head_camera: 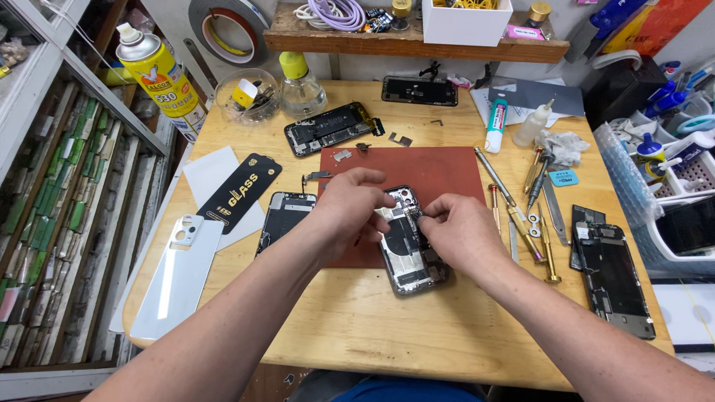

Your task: The person disassembles a smartphone, removes the back cover, and uses tweezers and a metal tool to detach internal components. They apply adhesive to the frame and continue adjusting parts inside the device.

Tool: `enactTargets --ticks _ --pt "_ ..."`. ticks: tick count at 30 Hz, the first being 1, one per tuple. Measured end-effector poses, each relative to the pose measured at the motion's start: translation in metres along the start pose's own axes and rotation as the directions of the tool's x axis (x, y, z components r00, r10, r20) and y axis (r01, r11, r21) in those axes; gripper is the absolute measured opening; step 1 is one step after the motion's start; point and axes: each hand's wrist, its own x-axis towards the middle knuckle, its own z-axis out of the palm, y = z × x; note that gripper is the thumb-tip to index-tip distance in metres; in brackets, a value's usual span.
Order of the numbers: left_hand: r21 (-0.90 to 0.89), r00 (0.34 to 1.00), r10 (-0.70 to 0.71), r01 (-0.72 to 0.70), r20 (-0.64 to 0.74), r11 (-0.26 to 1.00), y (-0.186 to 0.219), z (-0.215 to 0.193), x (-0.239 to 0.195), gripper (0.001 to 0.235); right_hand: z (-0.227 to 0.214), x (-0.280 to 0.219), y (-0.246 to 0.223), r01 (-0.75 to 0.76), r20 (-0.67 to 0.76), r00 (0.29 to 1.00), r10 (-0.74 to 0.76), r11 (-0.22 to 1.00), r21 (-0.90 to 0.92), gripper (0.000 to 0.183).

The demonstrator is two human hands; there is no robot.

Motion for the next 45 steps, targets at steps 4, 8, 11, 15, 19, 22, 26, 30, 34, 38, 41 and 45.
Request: enactTargets --ticks 4,8,11,15,19,22,26,30,34,38,41,45 --pt "0.063 0.998 -0.032 0.035 -0.051 0.997 -0.012 -0.005 -0.016 0.038 -0.006 -0.003 -0.007 -0.116 0.059 0.992 0.112 0.991 0.067 0.022" --pt "0.144 0.995 -0.084 0.092 -0.061 0.985 -0.022 0.0 -0.036 0.028 -0.011 -0.007 -0.015 -0.184 0.111 0.979 0.171 0.975 0.122 0.02" --pt "0.222 0.989 -0.115 0.134 -0.096 0.966 -0.022 0.013 -0.046 0.029 -0.012 -0.008 -0.019 -0.211 0.129 0.973 0.192 0.965 0.158 0.019" --pt "0.265 0.986 -0.099 0.133 -0.136 0.955 -0.02 0.019 -0.054 0.036 -0.013 -0.007 -0.019 -0.214 0.135 0.971 0.195 0.967 0.141 0.019" --pt "0.251 0.985 -0.107 0.138 -0.133 0.958 -0.021 0.022 -0.055 0.035 -0.01 -0.002 -0.016 -0.239 0.141 0.965 0.223 0.965 0.112 0.019" --pt "0.268 0.987 -0.067 0.104 -0.145 0.958 -0.023 0.024 -0.052 0.03 -0.007 0.003 -0.011 -0.168 0.082 0.983 0.163 0.985 0.048 0.019" --pt "0.304 0.99 -0.06 0.097 -0.129 0.948 -0.028 0.023 -0.047 0.02 0.003 0.004 -0.004 -0.015 -0.01 1.0 0.015 0.997 -0.08 0.02" --pt "0.324 0.995 -0.024 0.054 -0.097 0.944 -0.031 0.021 -0.044 0.011 0.007 0.005 -0.002 -0.027 -0.011 1.0 0.026 0.997 -0.078 0.02" --pt "0.287 0.995 -0.03 0.057 -0.099 0.956 -0.035 0.02 -0.042 0.008 0.01 0.004 -0.001 0.044 -0.039 0.998 -0.049 0.992 -0.118 0.018" --pt "0.273 0.997 -0.044 0.062 -0.07 0.96 -0.036 0.02 -0.039 0.009 0.006 0.002 -0.001 0.029 -0.021 0.999 -0.03 0.998 -0.06 0.018" --pt "0.234 0.993 -0.077 0.096 -0.089 0.967 -0.035 0.019 -0.04 0.01 -0.001 0.002 -0.005 -0.184 0.129 0.977 0.169 0.977 0.111 0.016" --pt "0.229 0.993 -0.082 0.099 -0.082 0.968 -0.031 0.019 -0.044 0.011 -0.012 0.002 -0.014 -0.419 0.274 0.892 0.359 0.884 0.207 0.013"
